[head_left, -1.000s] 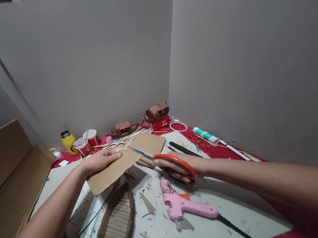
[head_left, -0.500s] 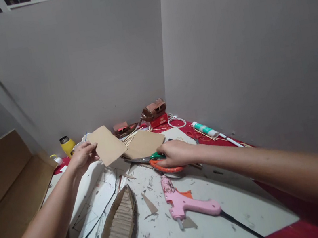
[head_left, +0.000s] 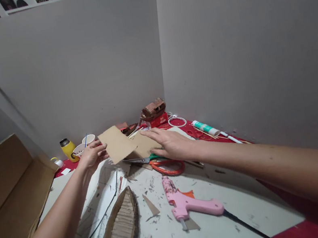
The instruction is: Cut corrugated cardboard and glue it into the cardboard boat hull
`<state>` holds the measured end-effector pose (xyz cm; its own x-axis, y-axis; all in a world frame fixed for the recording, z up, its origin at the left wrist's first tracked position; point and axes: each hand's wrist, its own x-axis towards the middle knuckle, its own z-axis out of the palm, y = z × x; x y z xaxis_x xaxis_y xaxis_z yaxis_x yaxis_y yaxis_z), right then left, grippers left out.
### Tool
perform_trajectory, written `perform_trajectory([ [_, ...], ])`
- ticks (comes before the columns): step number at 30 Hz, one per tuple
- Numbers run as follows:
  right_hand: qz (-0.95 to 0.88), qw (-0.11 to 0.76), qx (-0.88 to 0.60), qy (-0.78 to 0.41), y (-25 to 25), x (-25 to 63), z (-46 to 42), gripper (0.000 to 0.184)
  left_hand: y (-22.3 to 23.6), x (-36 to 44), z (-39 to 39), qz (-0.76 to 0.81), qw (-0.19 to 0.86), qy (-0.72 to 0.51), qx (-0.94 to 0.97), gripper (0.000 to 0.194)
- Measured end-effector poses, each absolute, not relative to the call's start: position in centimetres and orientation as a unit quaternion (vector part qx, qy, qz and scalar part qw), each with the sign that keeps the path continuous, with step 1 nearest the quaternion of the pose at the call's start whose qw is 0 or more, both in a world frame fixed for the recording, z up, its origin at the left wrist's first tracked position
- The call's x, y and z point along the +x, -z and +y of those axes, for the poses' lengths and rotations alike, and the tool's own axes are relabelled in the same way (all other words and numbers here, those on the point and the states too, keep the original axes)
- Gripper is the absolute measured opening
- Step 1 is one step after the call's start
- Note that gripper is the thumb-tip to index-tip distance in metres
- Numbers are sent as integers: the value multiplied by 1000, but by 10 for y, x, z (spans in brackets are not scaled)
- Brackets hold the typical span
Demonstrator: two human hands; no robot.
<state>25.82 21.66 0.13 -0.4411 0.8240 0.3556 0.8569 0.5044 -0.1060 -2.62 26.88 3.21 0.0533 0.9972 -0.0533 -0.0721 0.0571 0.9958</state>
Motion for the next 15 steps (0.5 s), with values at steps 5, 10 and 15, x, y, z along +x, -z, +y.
perform_trajectory([
  [5,-867,293,-403,-1,-8,236,248,68,-39,2,279,496,555,-442,501,29],
  [10,-839,342,-420,-60,-16,229,300,36,-46,11,296,514,535,-455,493,36],
  [15,-796,354,-478,-116,-30,238,354,32,-42,-5,298,530,508,-472,488,37],
])
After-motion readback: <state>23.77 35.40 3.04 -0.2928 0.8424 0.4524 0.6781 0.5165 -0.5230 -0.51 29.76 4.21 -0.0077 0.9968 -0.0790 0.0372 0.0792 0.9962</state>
